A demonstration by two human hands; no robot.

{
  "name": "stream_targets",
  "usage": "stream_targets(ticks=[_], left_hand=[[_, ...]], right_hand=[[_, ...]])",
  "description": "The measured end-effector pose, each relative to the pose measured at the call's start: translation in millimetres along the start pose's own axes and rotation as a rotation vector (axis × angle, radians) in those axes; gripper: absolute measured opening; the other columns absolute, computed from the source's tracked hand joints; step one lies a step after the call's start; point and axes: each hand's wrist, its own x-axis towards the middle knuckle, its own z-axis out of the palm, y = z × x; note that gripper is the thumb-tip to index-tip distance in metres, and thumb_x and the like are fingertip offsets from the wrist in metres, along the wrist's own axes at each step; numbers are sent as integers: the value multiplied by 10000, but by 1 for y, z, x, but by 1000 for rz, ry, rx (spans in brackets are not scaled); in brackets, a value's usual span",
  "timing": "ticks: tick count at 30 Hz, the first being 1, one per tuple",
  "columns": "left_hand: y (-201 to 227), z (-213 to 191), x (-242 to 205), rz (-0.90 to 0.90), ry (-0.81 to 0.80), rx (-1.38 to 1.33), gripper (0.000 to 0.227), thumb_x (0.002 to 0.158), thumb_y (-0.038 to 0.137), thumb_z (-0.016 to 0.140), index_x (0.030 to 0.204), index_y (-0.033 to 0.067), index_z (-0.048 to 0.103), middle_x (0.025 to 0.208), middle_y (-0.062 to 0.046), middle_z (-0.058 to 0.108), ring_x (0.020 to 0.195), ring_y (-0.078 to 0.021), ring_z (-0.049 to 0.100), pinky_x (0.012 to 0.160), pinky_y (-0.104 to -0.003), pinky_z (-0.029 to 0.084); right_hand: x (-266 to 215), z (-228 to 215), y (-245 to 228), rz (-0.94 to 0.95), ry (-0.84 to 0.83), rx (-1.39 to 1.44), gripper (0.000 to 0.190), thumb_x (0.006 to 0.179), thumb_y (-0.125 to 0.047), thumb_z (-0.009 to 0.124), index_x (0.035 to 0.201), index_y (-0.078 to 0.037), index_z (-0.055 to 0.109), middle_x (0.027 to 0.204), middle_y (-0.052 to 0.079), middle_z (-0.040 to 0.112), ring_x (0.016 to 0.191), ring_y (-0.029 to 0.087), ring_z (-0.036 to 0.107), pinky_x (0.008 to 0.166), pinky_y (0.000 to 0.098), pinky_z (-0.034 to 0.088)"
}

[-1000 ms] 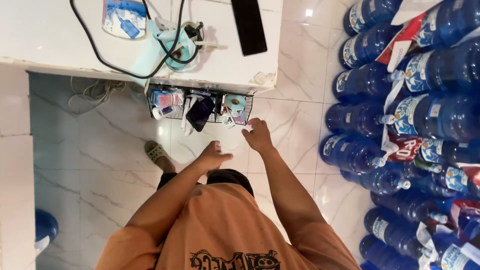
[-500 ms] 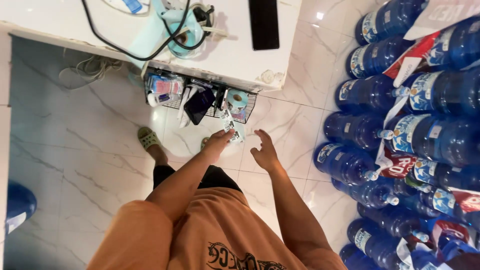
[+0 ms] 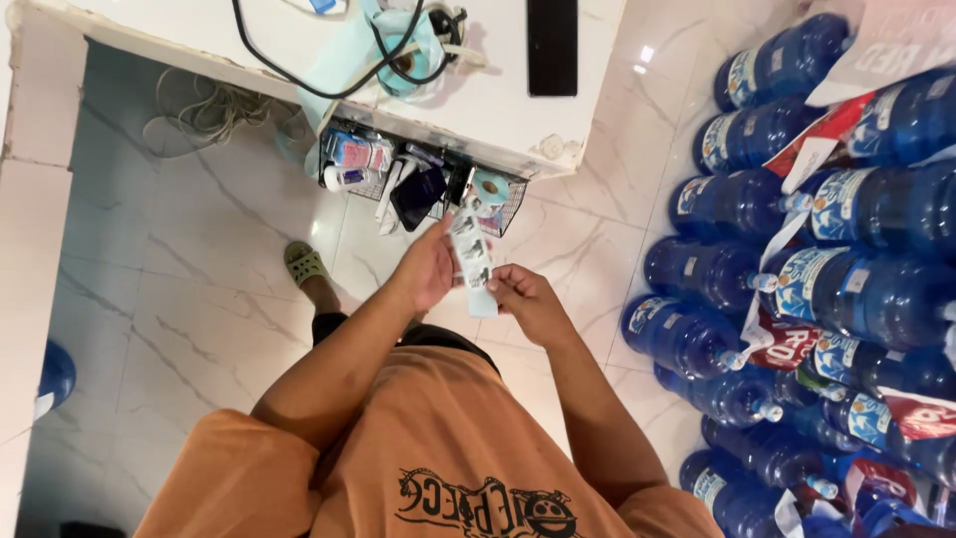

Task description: The person uses a red heat gun to apply heat to the necks of large blue water jugs. They then place white paper seals over the caps and wipe the jugs with a cloth. The person handles multiple jugs in a row, applying heat and seals to each one.

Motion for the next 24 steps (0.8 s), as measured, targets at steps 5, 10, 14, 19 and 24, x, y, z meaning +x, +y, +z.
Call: stream_targets(ticks=[5, 10, 14, 19, 24], left_hand=[[-20, 17, -52, 76, -162, 336, 334, 857, 281, 738, 1151, 128, 691, 975, -47, 768, 866, -195, 740, 763, -343, 601], [-25, 19, -57, 473, 10, 486, 342, 926, 153, 807, 1225, 21, 705, 847, -24, 628, 773, -126, 666, 759, -281, 610], [-24, 8, -38, 534, 133, 598, 333, 924, 179, 802, 1196, 4, 721, 845, -39, 670, 733, -165, 678, 744, -313, 597], [-18, 14, -34, 564, 215, 979, 119, 943, 254, 690, 901, 165, 757, 800, 49, 725, 739, -71, 593, 703, -252, 467], [-17, 9, -17, 712, 104, 1106, 110, 908, 102, 674, 866, 139, 768, 779, 58, 671, 731, -53, 551, 668, -250, 453]], right_hand=[[5, 12, -46, 5, 180, 298, 159, 982, -122, 687, 1091, -14, 648, 826, 65, 651, 645, 194, 723, 564, 335, 650], [3, 27, -65, -83, 220, 77, 185, 944, -64, 734, 1071, 60, 681, 811, 106, 662, 623, 188, 688, 557, 297, 631], [-12, 37, -74, -74, 276, -150, 300, 937, -145, 761, 1150, 47, 673, 970, 240, 731, 722, 311, 749, 623, 435, 662], [-22, 41, -86, -817, 231, -1041, 337, 971, -252, 605, 1246, -84, 704, 1141, 164, 664, 1045, 364, 647, 929, 458, 502], [-6, 21, -66, -811, 156, -1041, 352, 954, -296, 647, 1196, -58, 742, 1122, 133, 720, 1066, 316, 664, 967, 405, 509]])
